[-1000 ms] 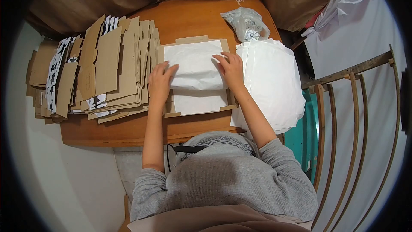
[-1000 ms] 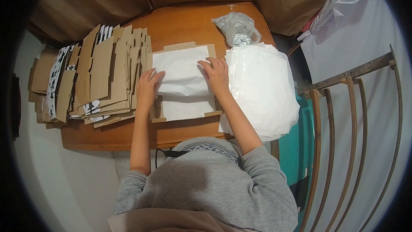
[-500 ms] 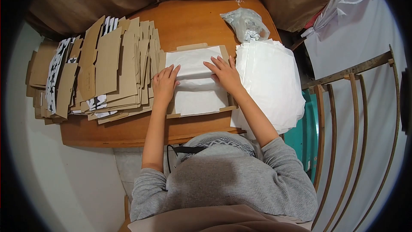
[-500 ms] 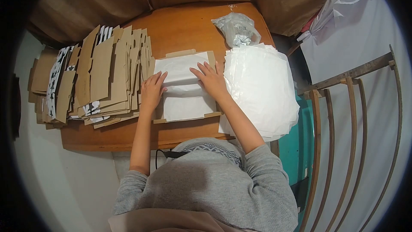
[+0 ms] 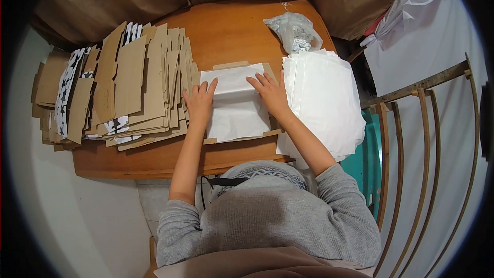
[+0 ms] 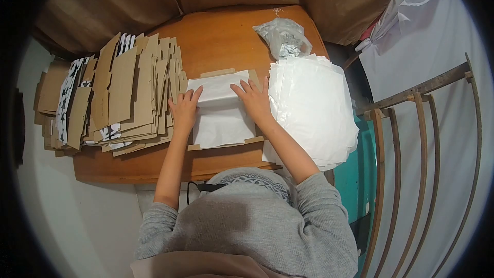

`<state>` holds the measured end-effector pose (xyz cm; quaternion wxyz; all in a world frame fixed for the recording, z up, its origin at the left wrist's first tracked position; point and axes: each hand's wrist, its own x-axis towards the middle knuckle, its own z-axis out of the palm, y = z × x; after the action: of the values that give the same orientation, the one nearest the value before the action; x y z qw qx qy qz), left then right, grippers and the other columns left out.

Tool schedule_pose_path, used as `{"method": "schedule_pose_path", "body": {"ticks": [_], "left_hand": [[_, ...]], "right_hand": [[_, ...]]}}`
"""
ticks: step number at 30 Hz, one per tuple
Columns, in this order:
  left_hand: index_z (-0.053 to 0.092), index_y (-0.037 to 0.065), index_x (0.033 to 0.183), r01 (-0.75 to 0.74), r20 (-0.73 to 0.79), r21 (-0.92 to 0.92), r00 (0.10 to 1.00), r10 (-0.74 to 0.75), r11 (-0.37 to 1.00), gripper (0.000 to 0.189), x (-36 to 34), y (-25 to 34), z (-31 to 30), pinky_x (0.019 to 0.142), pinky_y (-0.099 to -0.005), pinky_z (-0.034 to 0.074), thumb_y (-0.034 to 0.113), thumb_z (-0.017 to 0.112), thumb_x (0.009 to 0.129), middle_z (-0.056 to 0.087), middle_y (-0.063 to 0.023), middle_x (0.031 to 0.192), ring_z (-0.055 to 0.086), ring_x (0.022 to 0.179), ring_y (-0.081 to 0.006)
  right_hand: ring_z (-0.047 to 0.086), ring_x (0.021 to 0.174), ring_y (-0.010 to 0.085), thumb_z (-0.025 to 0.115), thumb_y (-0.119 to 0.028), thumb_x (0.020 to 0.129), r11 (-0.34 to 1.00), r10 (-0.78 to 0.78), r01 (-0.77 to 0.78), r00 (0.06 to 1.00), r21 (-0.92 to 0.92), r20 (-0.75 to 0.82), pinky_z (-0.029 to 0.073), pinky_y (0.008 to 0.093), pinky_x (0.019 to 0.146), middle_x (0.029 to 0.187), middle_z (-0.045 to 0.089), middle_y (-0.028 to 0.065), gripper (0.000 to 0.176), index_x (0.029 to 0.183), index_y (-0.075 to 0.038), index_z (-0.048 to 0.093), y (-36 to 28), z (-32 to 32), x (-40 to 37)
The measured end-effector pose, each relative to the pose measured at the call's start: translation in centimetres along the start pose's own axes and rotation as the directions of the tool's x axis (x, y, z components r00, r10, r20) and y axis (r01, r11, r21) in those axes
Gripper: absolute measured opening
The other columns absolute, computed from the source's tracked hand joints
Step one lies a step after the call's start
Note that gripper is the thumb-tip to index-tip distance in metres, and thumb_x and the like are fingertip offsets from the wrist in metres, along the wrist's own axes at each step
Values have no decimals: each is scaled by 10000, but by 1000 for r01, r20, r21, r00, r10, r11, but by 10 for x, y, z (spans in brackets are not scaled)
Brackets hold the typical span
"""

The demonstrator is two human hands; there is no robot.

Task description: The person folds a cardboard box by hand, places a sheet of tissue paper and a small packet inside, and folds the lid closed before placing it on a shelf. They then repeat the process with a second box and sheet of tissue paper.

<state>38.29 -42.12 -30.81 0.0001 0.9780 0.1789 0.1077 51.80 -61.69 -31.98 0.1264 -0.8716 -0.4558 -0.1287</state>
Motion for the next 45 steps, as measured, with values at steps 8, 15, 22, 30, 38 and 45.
{"method": "schedule_pose_path", "body": {"ticks": [8,15,22,30,38,45], "left_hand": [[498,234,1278,-5,-96,-20,995,3,1000,587,-5,1,9,957,-584,309,57,652,740,567,-31,1165,515,1038,-209],[495,256,1283,25,-81,-27,996,-27,999,648,-4,1,13,938,-530,308,53,698,701,555,-13,1171,504,1035,-208],[487,271,1303,54,49,-59,998,-51,997,611,-2,5,-3,938,-535,307,144,699,744,539,-18,1223,492,1075,-215],[491,249,1300,-204,-120,-179,976,184,963,450,4,22,16,997,-449,351,259,584,859,540,-9,1294,480,1221,-222],[556,210,1215,-151,-93,-274,987,130,950,368,4,21,21,948,-417,382,195,585,849,602,-21,1217,535,1160,-228],[634,191,1094,-127,-133,-330,987,87,935,259,3,23,21,910,-413,408,186,589,839,655,-13,1117,590,1084,-234]], "right_hand": [[450,1251,243,619,-162,806,997,37,-35,999,-64,33,97,654,1071,1275,541,57,481,1267,-194,487,-4,-7,-1],[443,1255,254,604,-141,800,998,-60,60,998,30,1,167,568,1098,1286,532,77,496,1279,-194,487,-24,-9,0],[542,1137,277,556,-137,855,996,-31,33,999,78,-34,391,384,971,1205,595,96,372,1223,-199,556,-28,-3,0],[549,1126,277,601,-145,827,995,-20,26,998,97,-60,404,395,952,1183,608,85,380,1203,-192,574,-29,-3,1],[593,1057,275,647,-202,795,990,21,-13,998,137,-59,431,394,928,1124,646,81,338,1125,-132,622,-30,1,5],[628,994,263,648,-194,788,987,36,-25,997,159,-62,455,398,901,1031,681,88,242,1014,-111,670,-31,2,8]]}}
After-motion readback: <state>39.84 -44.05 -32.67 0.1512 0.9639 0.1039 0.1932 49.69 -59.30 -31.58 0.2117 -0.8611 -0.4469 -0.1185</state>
